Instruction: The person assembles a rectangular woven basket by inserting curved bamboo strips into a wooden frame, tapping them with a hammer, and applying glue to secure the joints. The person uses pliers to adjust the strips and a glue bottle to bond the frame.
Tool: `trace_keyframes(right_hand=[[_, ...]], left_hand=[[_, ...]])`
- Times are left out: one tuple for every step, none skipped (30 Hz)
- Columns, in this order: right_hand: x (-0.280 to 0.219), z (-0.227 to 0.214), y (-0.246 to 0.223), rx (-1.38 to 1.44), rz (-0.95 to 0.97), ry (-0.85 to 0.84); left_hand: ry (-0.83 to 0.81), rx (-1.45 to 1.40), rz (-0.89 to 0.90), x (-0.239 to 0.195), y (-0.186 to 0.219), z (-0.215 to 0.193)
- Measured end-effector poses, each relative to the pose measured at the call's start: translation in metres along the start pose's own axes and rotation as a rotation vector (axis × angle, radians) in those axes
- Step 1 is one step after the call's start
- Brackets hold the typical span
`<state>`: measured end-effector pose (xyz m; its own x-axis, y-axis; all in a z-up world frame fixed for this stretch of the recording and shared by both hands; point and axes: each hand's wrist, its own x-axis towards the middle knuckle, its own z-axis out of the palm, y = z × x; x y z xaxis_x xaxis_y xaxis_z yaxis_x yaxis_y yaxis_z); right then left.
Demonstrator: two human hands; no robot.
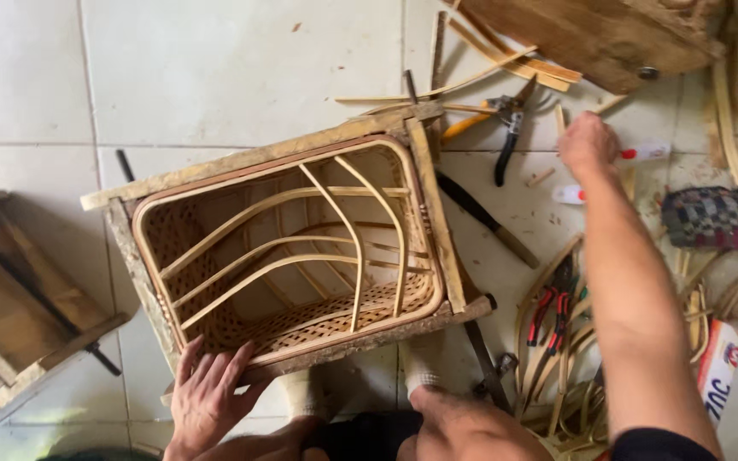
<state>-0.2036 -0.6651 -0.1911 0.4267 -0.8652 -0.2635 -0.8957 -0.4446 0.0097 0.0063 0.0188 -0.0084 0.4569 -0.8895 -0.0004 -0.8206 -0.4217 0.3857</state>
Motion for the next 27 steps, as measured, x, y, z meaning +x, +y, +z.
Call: trace_keyframes(right_hand=[[-0.004, -0.001, 0.000, -0.040, -0.053, 0.065], [-0.013, -0.017, -0.010, -0.003, -0.076, 0.101], [-0.040, -0.048, -0.022, 0.091, -0.124, 0.156], [-0.082, -0.082, -0.042, 0.210, -0.194, 0.199], [-0.135, -0.118, -0.071, 0.335, -0.289, 0.207], [-0.200, -0.152, -0.101, 0.428, -0.376, 0.171], [-0.271, -0.179, -0.130, 0.472, -0.465, 0.083], [-0.345, -0.202, -0.156, 0.445, -0.554, -0.030], [-0.399, -0.217, -0.171, 0.368, -0.631, -0.141], [-0.451, -0.228, -0.183, 0.340, -0.681, -0.240], [-0.460, -0.224, -0.179, 0.286, -0.669, -0.277], [-0.463, -0.215, -0.179, 0.355, -0.642, -0.258], [-0.446, -0.198, -0.178, 0.515, -0.605, -0.200], [-0.422, -0.181, -0.181, 0.682, -0.578, -0.140], [-0.392, -0.163, -0.190, 0.839, -0.560, -0.090], [-0.362, -0.146, -0.205, 0.987, -0.570, -0.076], [-0.336, -0.131, -0.226, 1.120, -0.589, -0.071], [-0.317, -0.120, -0.250, 1.240, -0.618, -0.077], [-0.305, -0.114, -0.273, 1.328, -0.642, -0.083], [-0.300, -0.110, -0.292, 1.387, -0.663, -0.090], [-0.299, -0.108, -0.307, 1.429, -0.683, -0.099], [-0.301, -0.106, -0.317, 1.433, -0.706, -0.111], [-0.303, -0.105, -0.325, 1.423, -0.728, -0.120], [-0.305, -0.104, -0.330, 1.391, -0.766, -0.126], [-0.303, -0.102, -0.334, 1.387, -0.754, -0.118], [-0.300, -0.098, -0.336, 1.383, -0.742, -0.111], [-0.297, -0.091, -0.335, 1.377, -0.721, -0.105]], left_hand=[[-0.012, 0.008, -0.018, -0.002, 0.002, -0.002], [-0.024, 0.017, -0.036, -0.002, 0.004, -0.003], [-0.035, 0.022, -0.043, 0.002, 0.004, -0.003], [-0.027, 0.010, -0.016, 0.007, 0.004, -0.002], [-0.018, 0.005, -0.001, 0.009, 0.005, -0.003], [-0.008, 0.000, 0.014, 0.011, 0.005, -0.004], [-0.011, -0.026, 0.011, 0.010, 0.007, -0.006], [-0.014, -0.053, 0.007, 0.008, 0.008, -0.007], [-0.010, -0.079, 0.006, 0.007, 0.009, -0.007], [-0.011, -0.078, 0.009, 0.005, 0.010, -0.006], [-0.009, -0.085, 0.013, 0.005, 0.014, -0.004], [-0.008, -0.092, 0.017, 0.006, 0.017, -0.001], [0.030, -0.127, 0.025, 0.005, 0.019, 0.001], [0.068, -0.162, 0.033, 0.004, 0.020, 0.002], [0.039, -0.166, 0.080, 0.008, 0.019, 0.004], [0.009, -0.171, 0.128, 0.010, 0.018, 0.003], [0.014, -0.175, 0.162, 0.013, 0.019, 0.005], [0.019, -0.178, 0.196, 0.017, 0.020, 0.008], [0.021, -0.189, 0.233, 0.018, 0.020, 0.011], [-0.008, -0.201, 0.219, 0.018, 0.018, 0.014], [-0.039, -0.217, 0.203, 0.017, 0.019, 0.018], [-0.070, -0.233, 0.186, 0.015, 0.021, 0.021], [-0.064, -0.247, 0.192, 0.013, 0.021, 0.023], [-0.057, -0.261, 0.198, 0.012, 0.020, 0.024], [-0.050, -0.272, 0.203, 0.012, 0.019, 0.023], [-0.044, -0.272, 0.202, 0.013, 0.016, 0.023], [-0.045, -0.277, 0.202, 0.013, 0.015, 0.023]])
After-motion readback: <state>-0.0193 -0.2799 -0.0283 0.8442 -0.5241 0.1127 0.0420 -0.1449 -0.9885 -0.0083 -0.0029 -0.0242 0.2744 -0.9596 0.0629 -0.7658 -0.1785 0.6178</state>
